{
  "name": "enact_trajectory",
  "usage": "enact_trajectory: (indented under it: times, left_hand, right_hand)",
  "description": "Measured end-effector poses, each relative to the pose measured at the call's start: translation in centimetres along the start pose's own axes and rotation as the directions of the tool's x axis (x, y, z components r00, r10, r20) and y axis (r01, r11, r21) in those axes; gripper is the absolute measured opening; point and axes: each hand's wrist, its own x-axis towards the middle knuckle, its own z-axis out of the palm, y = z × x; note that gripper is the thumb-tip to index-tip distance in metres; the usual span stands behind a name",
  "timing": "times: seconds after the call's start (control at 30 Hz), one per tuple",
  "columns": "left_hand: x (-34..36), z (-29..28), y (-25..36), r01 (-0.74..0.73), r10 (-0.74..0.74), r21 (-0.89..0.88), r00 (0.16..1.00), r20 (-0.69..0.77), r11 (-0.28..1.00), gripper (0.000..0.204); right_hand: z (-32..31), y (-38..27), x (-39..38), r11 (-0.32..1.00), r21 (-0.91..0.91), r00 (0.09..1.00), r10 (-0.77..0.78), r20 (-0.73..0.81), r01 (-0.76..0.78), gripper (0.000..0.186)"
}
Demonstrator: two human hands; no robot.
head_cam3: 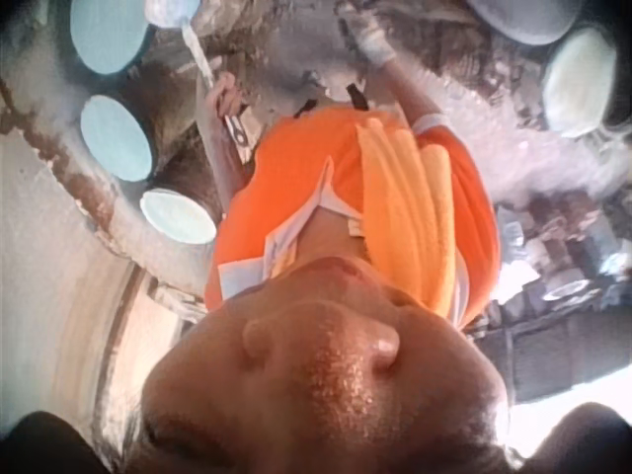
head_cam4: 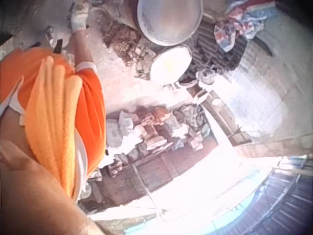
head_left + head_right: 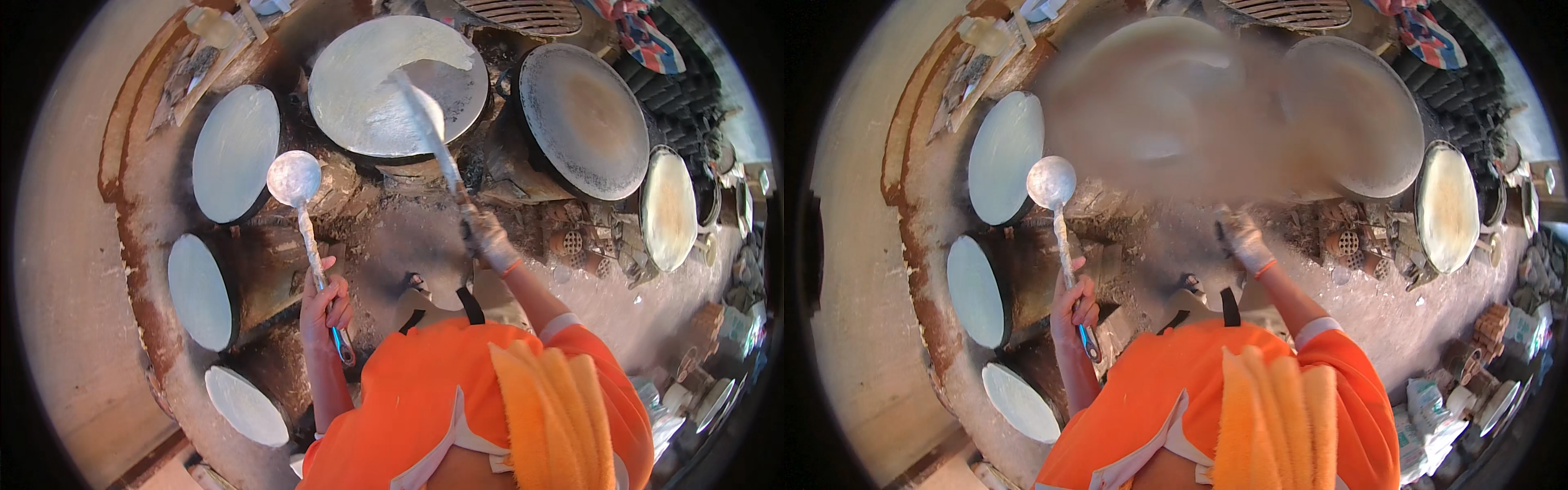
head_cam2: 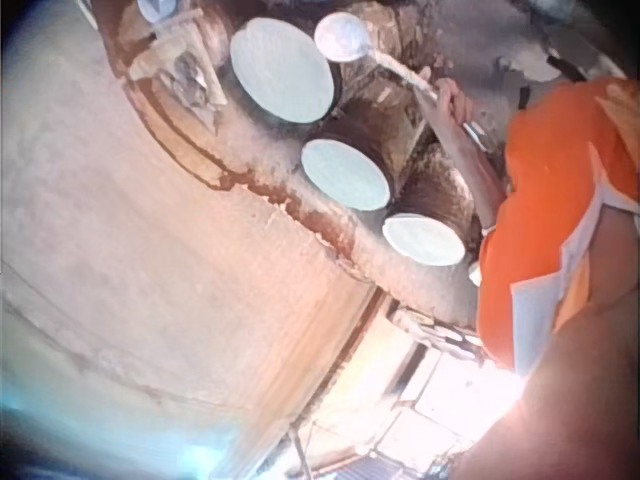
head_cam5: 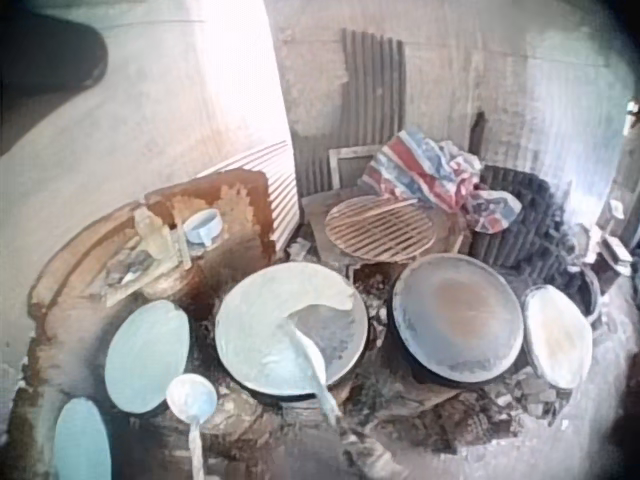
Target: The person scoops batter from a large metal bowl and pours it onto several hot, round griddles. They use a wooden stick to spread the batter into thin, circular crepes. Once cooked, the person flips the crepes and stacks them on a nearby surface.
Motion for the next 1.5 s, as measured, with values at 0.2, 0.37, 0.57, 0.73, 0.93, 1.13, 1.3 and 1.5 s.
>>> enact_trajectory:
  times: [0.2,0.37,0.57,0.73,0.93,1.13,1.3,1.5]
  left_hand:
    - [1.7,4.5,-0.5,-0.023,0.019,0.071,0.998,0.059,0.997,0.036]
    - [4.8,6.2,-0.6,0.045,-0.054,0.057,0.984,0.167,0.997,0.039]
    - [6.2,7.8,-0.7,0.090,-0.113,0.105,0.965,0.237,0.990,0.048]
    - [6.5,9.2,-0.8,0.094,-0.122,0.172,0.979,0.162,0.981,0.049]
    - [7.6,11.6,-1.4,0.127,-0.152,0.196,0.981,0.118,0.972,0.038]
    - [8.4,11.6,-1.3,0.182,-0.208,0.142,0.958,0.197,0.973,0.036]
    - [10.6,10.0,0.2,0.245,-0.269,0.129,0.935,0.232,0.961,0.043]
    - [13.5,7.5,3.6,0.278,-0.345,0.241,0.884,0.315,0.930,0.044]
  right_hand:
    - [-5.2,-8.4,-0.7,0.975,-0.221,1.000,-0.027,0.013,0.029,0.047]
    - [0.6,-6.6,-1.0,0.936,-0.318,0.984,-0.115,0.136,0.153,0.045]
    - [-7.5,-5.9,-2.7,0.881,-0.335,0.940,-0.339,0.043,0.333,0.039]
    - [-6.4,-14.1,-5.3,0.913,-0.365,0.983,-0.165,0.077,0.182,0.045]
    - [-8.9,-9.8,-0.4,0.947,-0.281,0.986,-0.166,-0.005,0.158,0.051]
    - [-5.3,-13.5,-0.3,0.976,-0.211,0.994,-0.035,0.105,0.057,0.044]
    - [-3.1,-17.1,6.6,0.421,-0.907,0.765,-0.587,-0.264,0.010,0.027]
    - [2.8,-21.2,5.6,0.583,-0.808,0.817,-0.423,-0.392,-0.085,0.032]
